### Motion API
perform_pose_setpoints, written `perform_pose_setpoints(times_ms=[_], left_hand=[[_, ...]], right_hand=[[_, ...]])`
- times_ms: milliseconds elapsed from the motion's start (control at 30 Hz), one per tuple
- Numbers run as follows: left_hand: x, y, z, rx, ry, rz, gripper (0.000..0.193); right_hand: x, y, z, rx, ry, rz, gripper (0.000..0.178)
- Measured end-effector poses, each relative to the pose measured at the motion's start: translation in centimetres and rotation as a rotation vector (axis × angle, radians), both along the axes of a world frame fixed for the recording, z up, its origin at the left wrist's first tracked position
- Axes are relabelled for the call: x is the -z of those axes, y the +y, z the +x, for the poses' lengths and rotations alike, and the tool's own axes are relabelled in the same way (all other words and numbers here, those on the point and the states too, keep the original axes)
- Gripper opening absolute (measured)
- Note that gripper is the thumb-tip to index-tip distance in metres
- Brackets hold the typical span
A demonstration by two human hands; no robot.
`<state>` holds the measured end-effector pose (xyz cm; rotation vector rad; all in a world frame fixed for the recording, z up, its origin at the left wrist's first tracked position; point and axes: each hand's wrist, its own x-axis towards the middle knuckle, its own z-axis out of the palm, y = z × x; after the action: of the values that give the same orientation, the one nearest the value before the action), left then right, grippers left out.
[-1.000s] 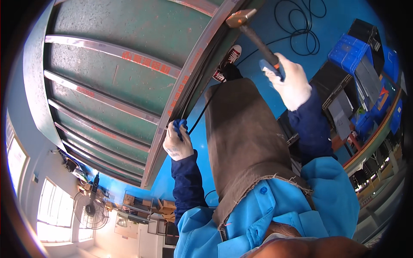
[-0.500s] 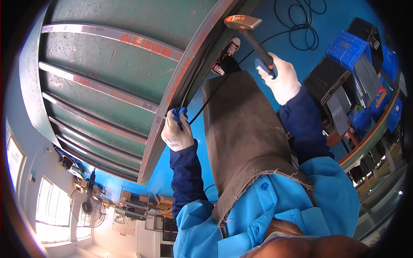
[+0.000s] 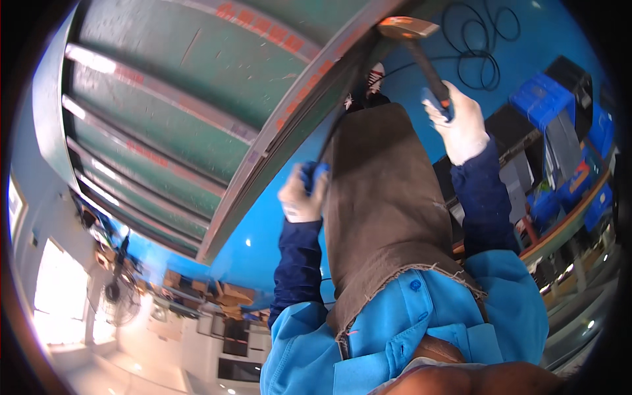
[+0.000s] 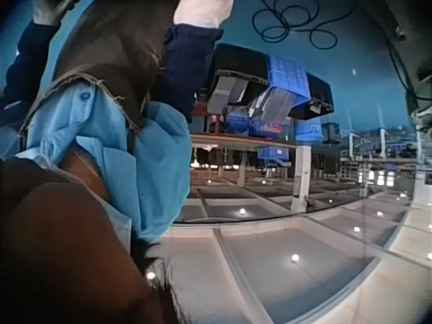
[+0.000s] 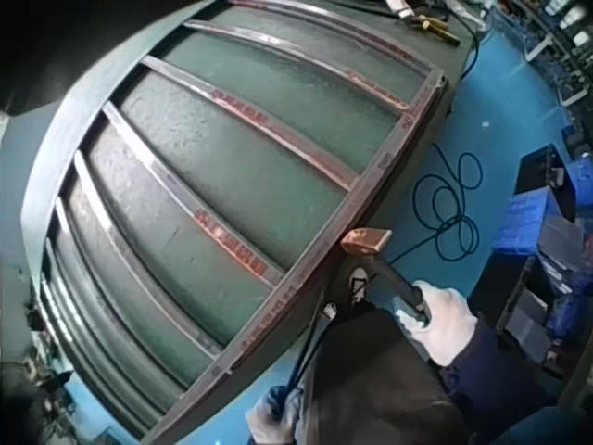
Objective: Fabricating a metal frame by hammering, using pliers to cut or bend components, and smoothing metal edges.
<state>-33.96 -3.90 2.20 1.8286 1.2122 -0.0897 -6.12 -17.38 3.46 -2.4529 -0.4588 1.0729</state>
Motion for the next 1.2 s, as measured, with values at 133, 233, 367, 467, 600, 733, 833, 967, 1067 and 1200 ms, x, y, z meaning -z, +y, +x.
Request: perform_pose_setpoints(times_ms=[133,233,367,467,600,733,833,967,1067,1200], left_hand=[[3.5,-7.0,-9.8,-0.029,0.244,0.116,0.024],[4.0,-11.1,-18.9,-0.324,0.519,-0.022,0.018],[-3.7,-11.2,-27.0,-0.555,0.613,0.598,0.016],[-12.1,-7.5,-32.5,-0.691,0.773,0.896,0.019],[-19.6,-0.2,-38.4,-1.427,-0.285,0.704,0.017],[-14.5,3.2,-30.2,-1.123,0.256,0.303,0.017],[-9.1,2.8,-26.6,-0.792,0.497,-0.106,0.015],[-2.3,1.7,-26.7,-0.459,0.210,-0.406,0.013],[-1.7,2.1,-23.9,-0.502,-0.135,-0.571,0.020],[-3.7,7.0,-23.0,-0.785,0.310,-0.510,0.049]], right_hand=[[0.2,-0.9,0.9,-0.014,-0.096,0.083,0.029],[1.1,-1.2,2.3,0.032,0.072,0.156,0.022],[3.9,-2.4,4.5,0.390,0.465,0.361,0.021],[2.2,-2.1,5.1,0.062,0.149,0.211,0.022],[1.5,-1.7,4.6,0.073,0.209,0.294,0.023],[1.0,-1.1,3.6,-0.241,-0.094,0.041,0.028],[0.0,-0.5,2.5,-0.097,0.025,0.031,0.021],[-1.6,0.1,1.7,-0.053,-0.038,-0.160,0.018],[-1.5,-0.2,1.2,0.049,-0.033,-0.155,0.018],[-1.5,-0.2,0.4,0.156,-0.007,-0.098,0.018]])
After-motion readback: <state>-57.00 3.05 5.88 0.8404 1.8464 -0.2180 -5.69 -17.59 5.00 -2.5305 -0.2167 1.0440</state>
